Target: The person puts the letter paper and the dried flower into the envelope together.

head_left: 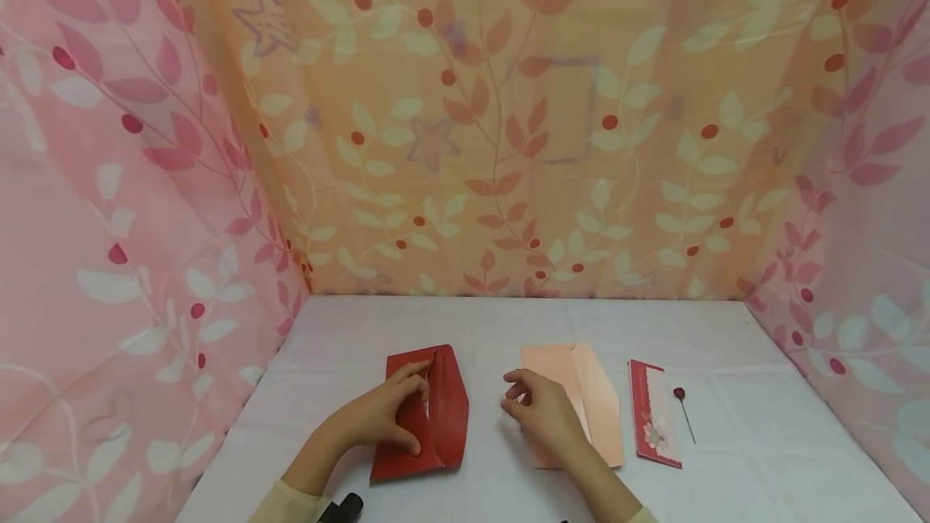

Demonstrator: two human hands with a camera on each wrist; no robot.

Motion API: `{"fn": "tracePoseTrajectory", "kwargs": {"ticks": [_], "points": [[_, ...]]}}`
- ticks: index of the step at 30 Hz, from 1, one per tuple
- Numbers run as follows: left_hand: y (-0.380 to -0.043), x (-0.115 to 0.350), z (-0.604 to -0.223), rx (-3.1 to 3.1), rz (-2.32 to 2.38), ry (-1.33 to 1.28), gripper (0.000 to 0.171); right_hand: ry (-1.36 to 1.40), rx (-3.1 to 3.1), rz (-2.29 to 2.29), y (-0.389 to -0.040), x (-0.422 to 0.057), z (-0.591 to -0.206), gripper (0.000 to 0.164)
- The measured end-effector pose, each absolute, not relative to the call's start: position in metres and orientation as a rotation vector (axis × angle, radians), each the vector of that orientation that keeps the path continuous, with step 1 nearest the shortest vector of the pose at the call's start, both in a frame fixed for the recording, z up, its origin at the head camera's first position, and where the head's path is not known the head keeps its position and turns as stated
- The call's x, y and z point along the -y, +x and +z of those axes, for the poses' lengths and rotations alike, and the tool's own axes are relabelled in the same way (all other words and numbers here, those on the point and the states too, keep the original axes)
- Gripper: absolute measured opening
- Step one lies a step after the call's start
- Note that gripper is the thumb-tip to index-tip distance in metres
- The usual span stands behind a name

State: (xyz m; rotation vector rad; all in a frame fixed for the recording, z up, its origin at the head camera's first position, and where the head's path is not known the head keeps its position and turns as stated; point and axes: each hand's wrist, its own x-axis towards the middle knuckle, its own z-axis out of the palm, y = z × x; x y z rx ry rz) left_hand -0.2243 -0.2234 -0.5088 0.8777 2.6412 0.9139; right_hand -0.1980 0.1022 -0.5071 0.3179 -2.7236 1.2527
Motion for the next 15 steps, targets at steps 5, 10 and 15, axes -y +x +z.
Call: {"fn": "tracePoseTrajectory", "kwargs": {"ticks": [5,10,15], "points": [[-0.2254,0.2236,-0.5104,-2.638,0.912,0.862,0.066,0.218,2.739,1.241,-0.1987,-0.1058,-0.5082,0.039],[-0.2247,0.2237,-0.5101,-2.625,0.920,0.852,0.066,0.174,2.771,1.262,-0.1991,-0.1078,-0.5111,0.043],[-0.2234,0.2210,-0.5071,-2.614,0.926,0.864,0.065,0.143,2.786,1.232,-0.2008,-0.1083,-0.5163,0.040]]}}
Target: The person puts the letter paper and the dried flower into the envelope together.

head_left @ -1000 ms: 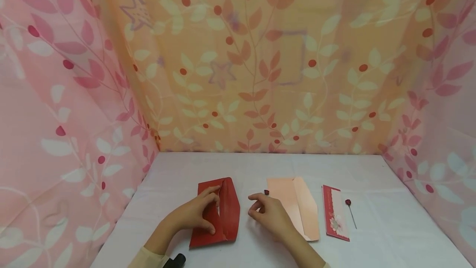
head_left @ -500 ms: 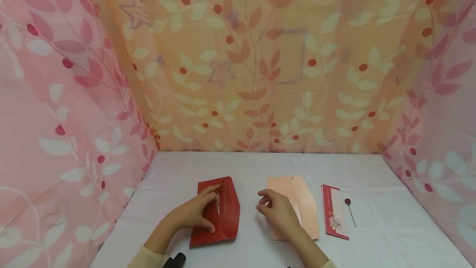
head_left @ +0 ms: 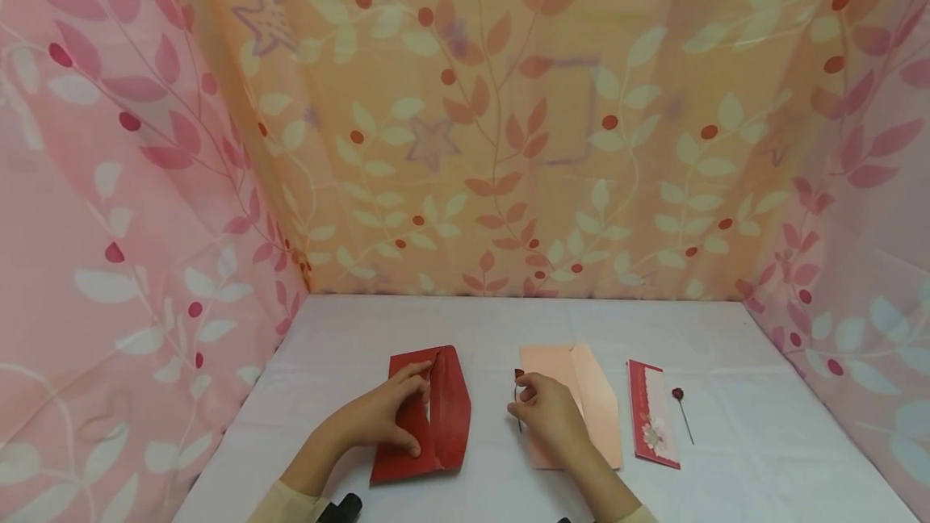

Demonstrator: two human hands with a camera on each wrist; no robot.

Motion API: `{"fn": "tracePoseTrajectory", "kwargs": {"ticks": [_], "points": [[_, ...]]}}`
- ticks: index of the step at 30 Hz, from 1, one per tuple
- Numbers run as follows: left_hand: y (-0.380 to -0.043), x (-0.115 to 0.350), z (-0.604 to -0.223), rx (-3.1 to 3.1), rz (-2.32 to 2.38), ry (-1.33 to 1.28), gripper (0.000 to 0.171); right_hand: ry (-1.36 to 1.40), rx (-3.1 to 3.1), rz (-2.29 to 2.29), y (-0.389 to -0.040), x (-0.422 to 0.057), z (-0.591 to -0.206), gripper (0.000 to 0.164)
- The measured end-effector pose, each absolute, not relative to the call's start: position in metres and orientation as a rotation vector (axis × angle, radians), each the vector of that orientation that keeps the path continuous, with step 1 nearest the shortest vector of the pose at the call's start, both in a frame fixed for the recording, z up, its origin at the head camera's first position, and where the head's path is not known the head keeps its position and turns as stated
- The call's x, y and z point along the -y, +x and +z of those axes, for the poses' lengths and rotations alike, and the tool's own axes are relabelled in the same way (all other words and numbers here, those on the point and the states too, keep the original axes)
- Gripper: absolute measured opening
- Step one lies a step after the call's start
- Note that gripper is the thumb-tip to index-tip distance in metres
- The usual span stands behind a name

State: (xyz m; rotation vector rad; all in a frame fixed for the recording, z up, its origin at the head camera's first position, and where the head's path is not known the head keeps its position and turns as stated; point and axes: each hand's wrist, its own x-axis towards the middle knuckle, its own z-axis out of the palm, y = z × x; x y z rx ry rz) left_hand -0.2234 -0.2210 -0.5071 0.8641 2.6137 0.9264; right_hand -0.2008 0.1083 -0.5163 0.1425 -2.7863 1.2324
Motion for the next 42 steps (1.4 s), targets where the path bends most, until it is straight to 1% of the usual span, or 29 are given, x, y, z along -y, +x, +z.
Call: {"fn": "tracePoseTrajectory", "kwargs": {"ticks": [6,20,26,32,40,42], "points": [[-0.223,0.219,-0.506,-2.630,0.920,0.897,0.064,0.136,2.840,1.151,-0.203,-0.108,-0.526,0.030],[-0.224,0.219,-0.509,-2.645,0.886,0.929,0.065,0.115,2.819,1.091,-0.204,-0.107,-0.533,0.023],[-0.223,0.219,-0.508,-2.643,0.875,0.925,0.065,0.091,2.811,1.080,-0.201,-0.105,-0.531,0.023],[-0.222,0.220,-0.508,-2.647,0.861,0.905,0.065,0.063,2.808,1.054,-0.199,-0.102,-0.527,0.020],[-0.222,0.219,-0.506,-2.647,0.861,0.895,0.063,0.075,2.796,1.088,-0.197,-0.101,-0.526,0.027],[-0.221,0.218,-0.506,-2.644,0.864,0.893,0.063,0.076,2.806,1.087,-0.197,-0.101,-0.528,0.026]]}}
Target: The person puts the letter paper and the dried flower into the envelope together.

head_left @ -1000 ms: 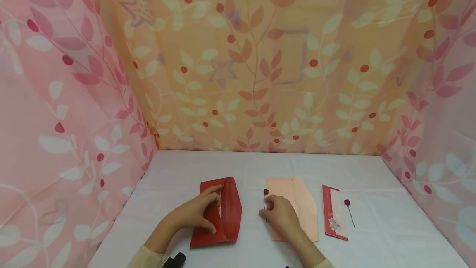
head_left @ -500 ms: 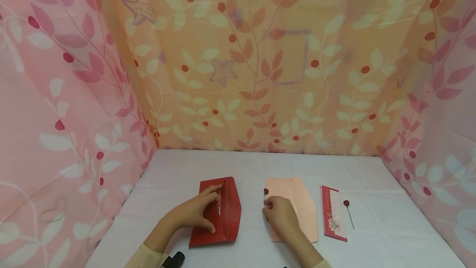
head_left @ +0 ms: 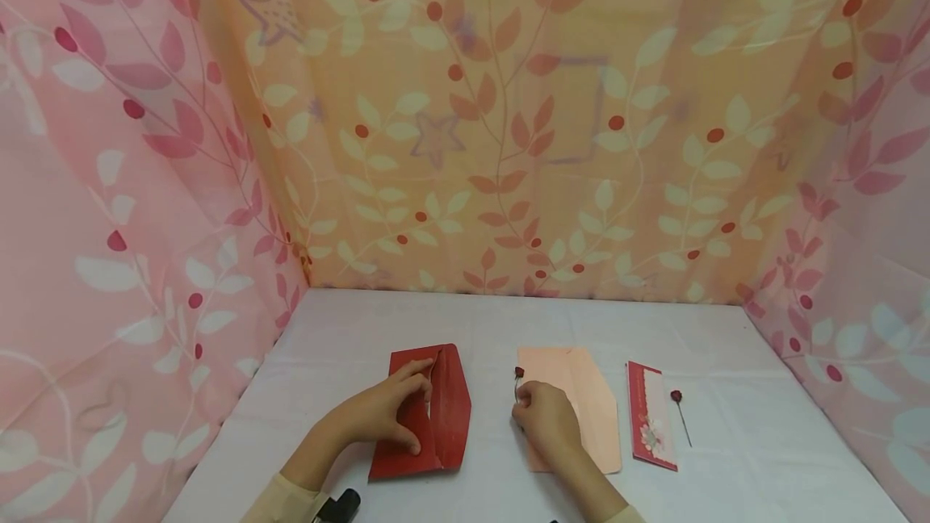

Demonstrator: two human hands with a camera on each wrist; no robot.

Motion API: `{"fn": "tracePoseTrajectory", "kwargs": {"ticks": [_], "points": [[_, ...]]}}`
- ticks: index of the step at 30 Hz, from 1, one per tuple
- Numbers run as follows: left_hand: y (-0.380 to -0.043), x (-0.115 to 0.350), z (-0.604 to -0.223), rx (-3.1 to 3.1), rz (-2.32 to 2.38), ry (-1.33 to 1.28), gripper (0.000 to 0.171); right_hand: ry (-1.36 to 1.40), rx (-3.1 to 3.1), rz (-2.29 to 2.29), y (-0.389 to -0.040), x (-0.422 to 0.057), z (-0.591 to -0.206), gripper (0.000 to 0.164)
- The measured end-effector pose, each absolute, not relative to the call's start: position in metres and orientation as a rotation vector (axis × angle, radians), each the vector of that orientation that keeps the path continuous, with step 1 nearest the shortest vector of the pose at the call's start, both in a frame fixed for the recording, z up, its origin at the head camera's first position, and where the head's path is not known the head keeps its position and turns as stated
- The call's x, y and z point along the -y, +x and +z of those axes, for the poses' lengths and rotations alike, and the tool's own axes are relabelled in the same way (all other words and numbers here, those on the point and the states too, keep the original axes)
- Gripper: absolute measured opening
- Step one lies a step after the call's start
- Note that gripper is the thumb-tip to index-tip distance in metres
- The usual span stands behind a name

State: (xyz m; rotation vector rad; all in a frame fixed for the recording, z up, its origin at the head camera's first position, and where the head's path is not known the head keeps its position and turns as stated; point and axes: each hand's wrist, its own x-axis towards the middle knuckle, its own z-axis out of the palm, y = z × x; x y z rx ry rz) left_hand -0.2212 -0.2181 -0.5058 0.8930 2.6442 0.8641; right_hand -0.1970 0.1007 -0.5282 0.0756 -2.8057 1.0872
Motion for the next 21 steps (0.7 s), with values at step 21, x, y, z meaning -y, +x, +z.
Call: {"fn": "tracePoseTrajectory", "kwargs": {"ticks": [21], "points": [[-0.223,0.219,-0.506,-2.639,0.862,0.896,0.062,0.086,2.859,1.042,-0.195,-0.097,-0.522,0.013]]}}
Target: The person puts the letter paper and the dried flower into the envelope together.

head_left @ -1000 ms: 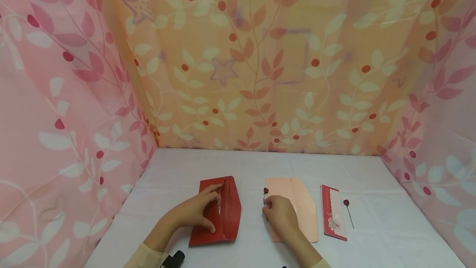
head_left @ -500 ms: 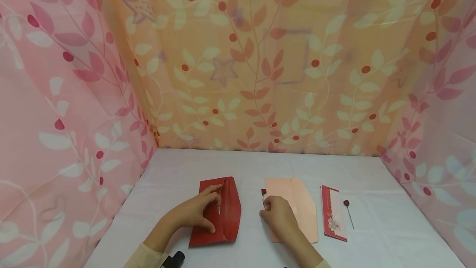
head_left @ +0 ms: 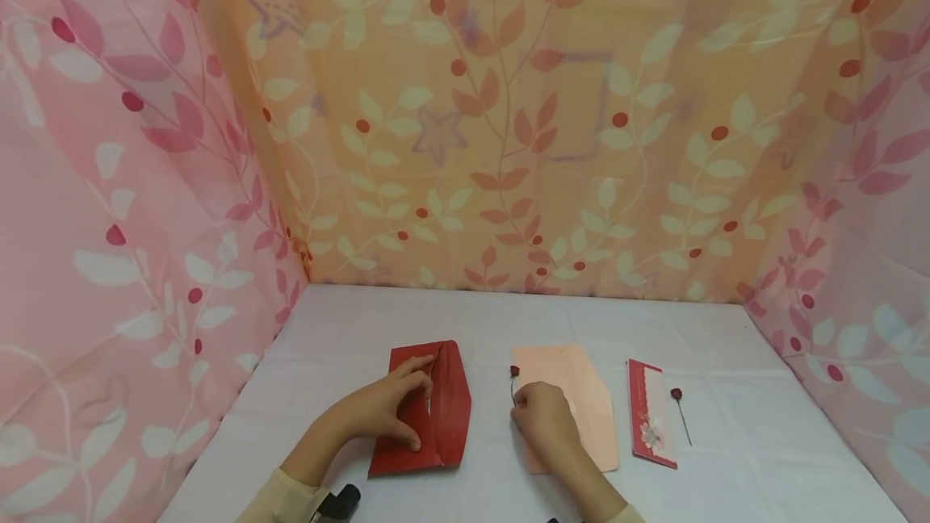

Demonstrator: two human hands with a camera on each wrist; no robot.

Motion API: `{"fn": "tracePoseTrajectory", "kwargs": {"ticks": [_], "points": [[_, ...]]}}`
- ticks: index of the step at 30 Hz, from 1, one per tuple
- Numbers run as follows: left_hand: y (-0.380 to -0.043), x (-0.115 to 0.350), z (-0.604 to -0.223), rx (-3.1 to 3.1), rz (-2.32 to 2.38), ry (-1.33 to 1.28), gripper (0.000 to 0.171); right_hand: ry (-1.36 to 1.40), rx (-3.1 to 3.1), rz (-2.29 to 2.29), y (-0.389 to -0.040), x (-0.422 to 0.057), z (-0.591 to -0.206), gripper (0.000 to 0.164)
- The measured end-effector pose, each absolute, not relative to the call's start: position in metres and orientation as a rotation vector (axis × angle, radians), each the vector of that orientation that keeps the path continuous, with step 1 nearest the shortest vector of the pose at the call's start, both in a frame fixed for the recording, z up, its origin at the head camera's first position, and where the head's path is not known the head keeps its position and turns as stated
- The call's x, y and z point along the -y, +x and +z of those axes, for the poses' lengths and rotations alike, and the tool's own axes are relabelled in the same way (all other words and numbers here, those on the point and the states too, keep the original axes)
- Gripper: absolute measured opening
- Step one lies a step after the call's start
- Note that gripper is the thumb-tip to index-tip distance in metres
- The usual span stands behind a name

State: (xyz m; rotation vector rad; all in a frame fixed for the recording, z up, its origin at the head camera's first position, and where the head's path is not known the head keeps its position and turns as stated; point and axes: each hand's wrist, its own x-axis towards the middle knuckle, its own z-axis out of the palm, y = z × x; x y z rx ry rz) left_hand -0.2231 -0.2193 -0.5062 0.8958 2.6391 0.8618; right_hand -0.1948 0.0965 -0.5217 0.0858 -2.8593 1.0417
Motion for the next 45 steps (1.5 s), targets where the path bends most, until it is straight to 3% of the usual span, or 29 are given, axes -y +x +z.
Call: {"fn": "tracePoseTrajectory", "kwargs": {"ticks": [5,13,22,26,32,38,45], "points": [[-0.224,0.220,-0.506,-2.644,0.866,0.888,0.062,0.072,2.845,1.047,-0.196,-0.094,-0.525,0.018],[-0.223,0.220,-0.506,-2.627,0.870,0.875,0.062,0.107,2.867,1.077,-0.191,-0.092,-0.520,0.012],[-0.225,0.218,-0.503,-2.635,0.861,0.873,0.061,0.069,2.843,1.038,-0.200,-0.091,-0.513,0.020],[-0.225,0.218,-0.502,-2.622,0.879,0.858,0.060,0.082,2.880,0.971,-0.205,-0.088,-0.515,0.011],[-0.223,0.218,-0.502,-2.617,0.876,0.836,0.060,0.120,2.867,0.869,-0.202,-0.082,-0.515,0.046],[-0.223,0.218,-0.500,-2.622,0.861,0.835,0.060,0.034,2.868,0.909,-0.199,-0.082,-0.511,0.015],[-0.222,0.217,-0.502,-2.617,0.871,0.844,0.061,0.029,2.846,1.148,-0.200,-0.090,-0.512,0.019]]}}
